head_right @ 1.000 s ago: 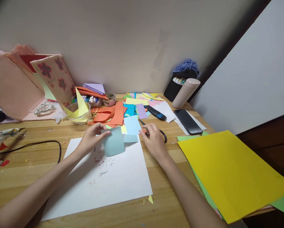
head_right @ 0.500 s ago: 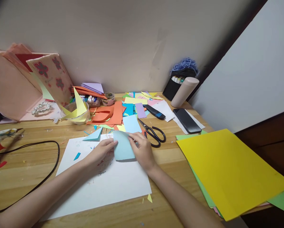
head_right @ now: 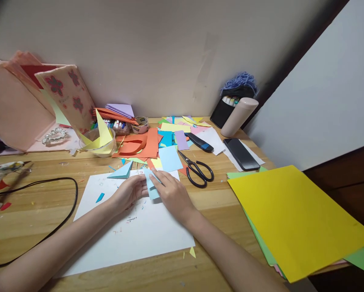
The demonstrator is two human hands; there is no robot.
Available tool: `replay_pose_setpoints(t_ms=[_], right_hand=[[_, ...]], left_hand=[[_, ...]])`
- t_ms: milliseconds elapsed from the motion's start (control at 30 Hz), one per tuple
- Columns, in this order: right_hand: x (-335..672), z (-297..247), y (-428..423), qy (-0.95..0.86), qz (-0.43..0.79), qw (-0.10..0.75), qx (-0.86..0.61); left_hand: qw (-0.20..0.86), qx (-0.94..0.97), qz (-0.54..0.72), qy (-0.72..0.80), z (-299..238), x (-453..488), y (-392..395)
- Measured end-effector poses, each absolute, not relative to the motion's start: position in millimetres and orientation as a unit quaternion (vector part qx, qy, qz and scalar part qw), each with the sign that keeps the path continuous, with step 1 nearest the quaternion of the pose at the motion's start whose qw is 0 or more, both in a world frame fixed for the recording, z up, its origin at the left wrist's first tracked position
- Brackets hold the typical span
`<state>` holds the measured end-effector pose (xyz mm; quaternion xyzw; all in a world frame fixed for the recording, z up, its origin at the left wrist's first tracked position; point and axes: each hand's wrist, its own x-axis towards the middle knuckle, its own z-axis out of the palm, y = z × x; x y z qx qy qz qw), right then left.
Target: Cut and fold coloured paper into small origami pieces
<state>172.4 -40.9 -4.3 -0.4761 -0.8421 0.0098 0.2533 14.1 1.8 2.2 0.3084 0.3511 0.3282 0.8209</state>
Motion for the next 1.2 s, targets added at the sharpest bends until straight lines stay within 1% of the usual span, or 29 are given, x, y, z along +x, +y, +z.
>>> replay_pose_setpoints(t_ms=[100, 267, 367, 467, 567, 633, 733, 833, 900, 1200], right_hand=[[171.5, -4.8, -41.3, -0.843, 0.013, 0.256, -0.473], [169.7, -5.0, -42.3, -0.845, 0.018, 0.247, -0.474], [167.7, -2.1, -43.6, -0.838, 0.044, 0.267, -0.473], [168.2, 3.0, -44.2, -0.811, 0.103, 0.323, -0.476], [172.4, 6.5, -43.0, -0.737, 0.195, 0.389, -0.517], [176.0, 6.3, -41.4, -0.682, 0.258, 0.403, -0.553], [178.8, 3.0, -39.8, -0.641, 0.320, 0.389, -0.579], [176.8, 0.5, -40.6, -0.634, 0.332, 0.385, -0.583], [174.9, 0.5, -41.6, -0.630, 0.328, 0.394, -0.583], [182.7, 5.5, -37.2, -0.642, 0.354, 0.385, -0.561]], left_hand=[[0.821, 0.304, 0.325, 0.356, 1.1, 13.5, 2.0], [0.803, 0.357, 0.326, 0.348, 1.1, 12.4, 0.0], [0.783, 0.387, 0.319, 0.369, 0.7, 13.2, -2.0], [0.759, 0.405, 0.327, 0.391, -0.5, 14.8, -3.8], [0.746, 0.421, 0.335, 0.392, -1.4, 16.4, -4.9], [0.739, 0.433, 0.333, 0.394, -1.6, 17.2, -5.2], [0.710, 0.465, 0.330, 0.414, -1.7, 17.9, -5.6], [0.646, 0.534, 0.324, 0.438, -2.0, 18.4, -6.7], [0.622, 0.574, 0.316, 0.428, -3.0, 18.5, -7.7], [0.596, 0.638, 0.283, 0.398, -7.9, 17.2, -8.5]])
